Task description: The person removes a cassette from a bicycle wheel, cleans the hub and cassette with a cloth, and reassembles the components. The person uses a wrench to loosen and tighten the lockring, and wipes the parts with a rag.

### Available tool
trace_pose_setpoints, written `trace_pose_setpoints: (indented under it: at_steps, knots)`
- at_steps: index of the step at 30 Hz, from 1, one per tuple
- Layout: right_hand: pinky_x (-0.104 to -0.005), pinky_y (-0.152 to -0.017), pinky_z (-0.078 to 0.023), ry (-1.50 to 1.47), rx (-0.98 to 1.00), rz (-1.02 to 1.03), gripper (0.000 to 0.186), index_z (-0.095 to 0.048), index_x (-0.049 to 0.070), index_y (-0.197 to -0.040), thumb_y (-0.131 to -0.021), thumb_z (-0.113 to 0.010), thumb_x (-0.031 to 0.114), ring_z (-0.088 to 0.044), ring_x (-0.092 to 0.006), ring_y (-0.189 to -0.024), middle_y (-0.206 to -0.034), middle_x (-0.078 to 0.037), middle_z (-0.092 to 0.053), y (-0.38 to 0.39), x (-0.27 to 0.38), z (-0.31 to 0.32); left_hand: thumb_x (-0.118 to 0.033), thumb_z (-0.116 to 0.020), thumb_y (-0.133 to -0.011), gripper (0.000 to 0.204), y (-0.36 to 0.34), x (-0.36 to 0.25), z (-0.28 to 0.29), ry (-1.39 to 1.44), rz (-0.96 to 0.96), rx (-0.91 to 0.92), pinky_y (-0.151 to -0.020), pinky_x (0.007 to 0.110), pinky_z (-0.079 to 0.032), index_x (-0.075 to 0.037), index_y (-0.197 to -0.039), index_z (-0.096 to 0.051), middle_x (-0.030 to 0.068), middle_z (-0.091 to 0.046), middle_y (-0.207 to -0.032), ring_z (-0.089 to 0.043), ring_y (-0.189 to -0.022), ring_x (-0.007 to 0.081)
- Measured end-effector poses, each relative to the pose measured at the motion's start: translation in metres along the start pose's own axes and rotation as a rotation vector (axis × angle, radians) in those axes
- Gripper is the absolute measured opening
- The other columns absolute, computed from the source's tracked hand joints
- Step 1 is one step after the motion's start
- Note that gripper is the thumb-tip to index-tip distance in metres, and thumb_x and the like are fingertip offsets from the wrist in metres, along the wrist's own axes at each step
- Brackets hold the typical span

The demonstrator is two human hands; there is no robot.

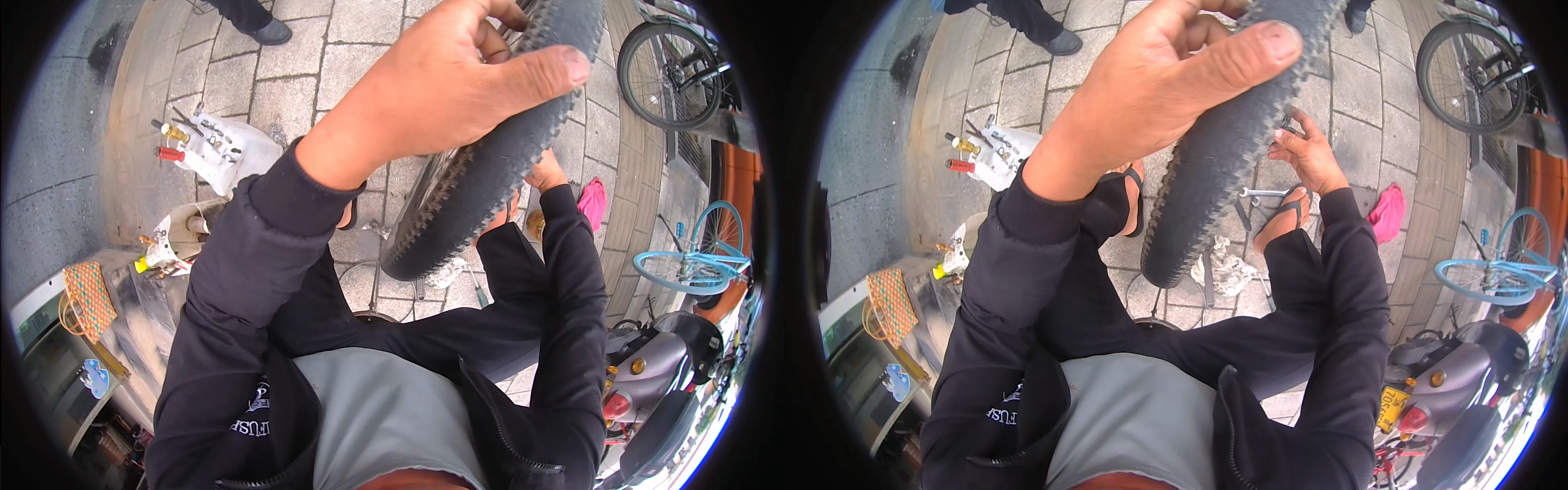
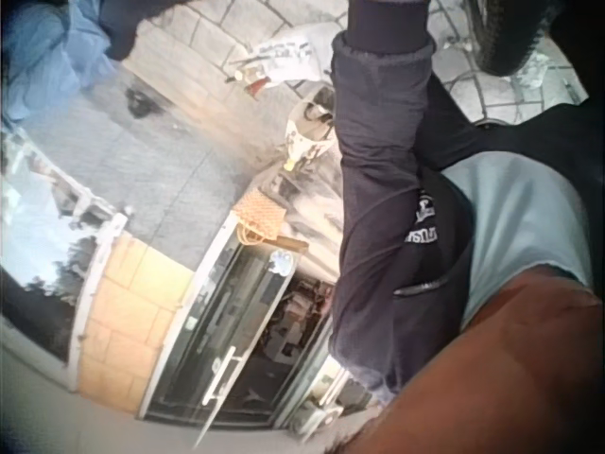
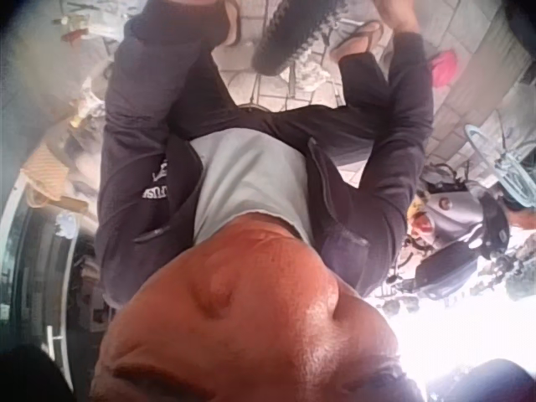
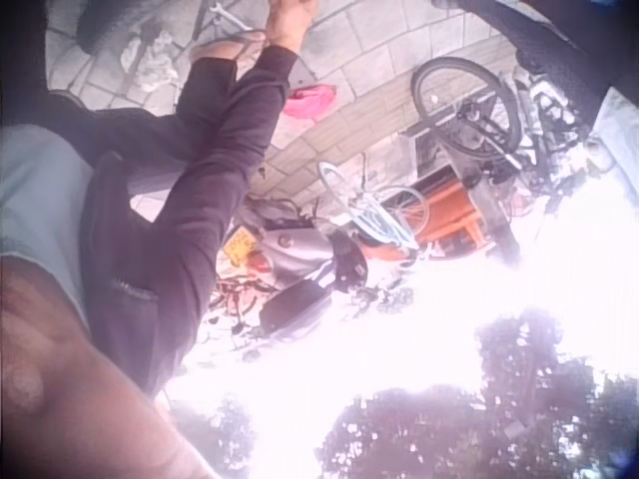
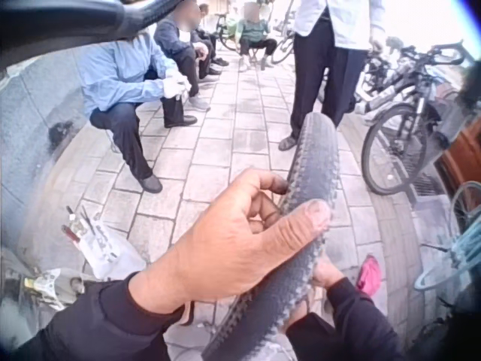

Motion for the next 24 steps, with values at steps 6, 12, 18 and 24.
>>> trace_pose_setpoints:
  at_steps: [6,12,18,24]
  knots:
    - [-0.0405,-0.084,-0.062,-0.049,0.164,0.056,0.037,-0.059,0.003,-0.140,-0.105,-0.066,0.014,-0.071,-0.0206,-0.097,-0.122,-0.009,-0.071,-0.005,-0.010,0.025,-0.048,-0.085,-0.089,0.063,-0.009,0.004,0.008,-0.231,0.010,0.004,-0.064,0.030,-0.059,0.009,-0.108,-0.071,0.0123,-0.075,-0.083,-0.074,-0.070,0.0186]
    - [-0.0341,-0.079,-0.059,0.070,0.089,0.073,0.040,-0.054,0.001,-0.144,-0.106,-0.063,0.010,-0.066,-0.0168,-0.090,-0.122,-0.009,-0.067,0.001,0.012,0.002,-0.046,-0.084,-0.089,0.056,-0.013,0.001,0.024,-0.105,0.150,0.238,-0.079,0.035,-0.062,0.005,-0.110,-0.076,0.0132,-0.079,-0.097,-0.078,-0.080,0.0226]
    - [-0.0316,-0.082,-0.055,0.093,0.191,0.000,0.045,-0.059,0.007,-0.142,-0.104,-0.071,0.029,-0.066,-0.0136,-0.095,-0.116,-0.002,-0.071,-0.007,0.017,-0.001,-0.046,-0.082,-0.092,0.055,-0.017,0.000,0.033,-0.123,0.199,0.320,-0.081,0.037,-0.063,0.006,-0.110,-0.076,0.0150,-0.079,-0.106,-0.080,-0.087,0.0233]
    - [-0.0315,-0.079,-0.055,0.084,0.146,-0.086,0.043,-0.062,0.008,-0.138,-0.110,-0.060,0.042,-0.070,-0.0131,-0.100,-0.118,-0.003,-0.076,-0.012,0.020,0.001,-0.047,-0.082,-0.092,0.056,-0.017,-0.004,0.038,-0.148,0.168,0.265,-0.082,0.037,-0.063,0.006,-0.111,-0.077,0.0155,-0.079,-0.110,-0.080,-0.089,0.0240]
Point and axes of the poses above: each hand's wrist, its own y-axis away from the middle knuckle, its own z-axis out of the back of the hand, x = y × z, the point moved 2 cm from there along -y, towards the middle knuckle
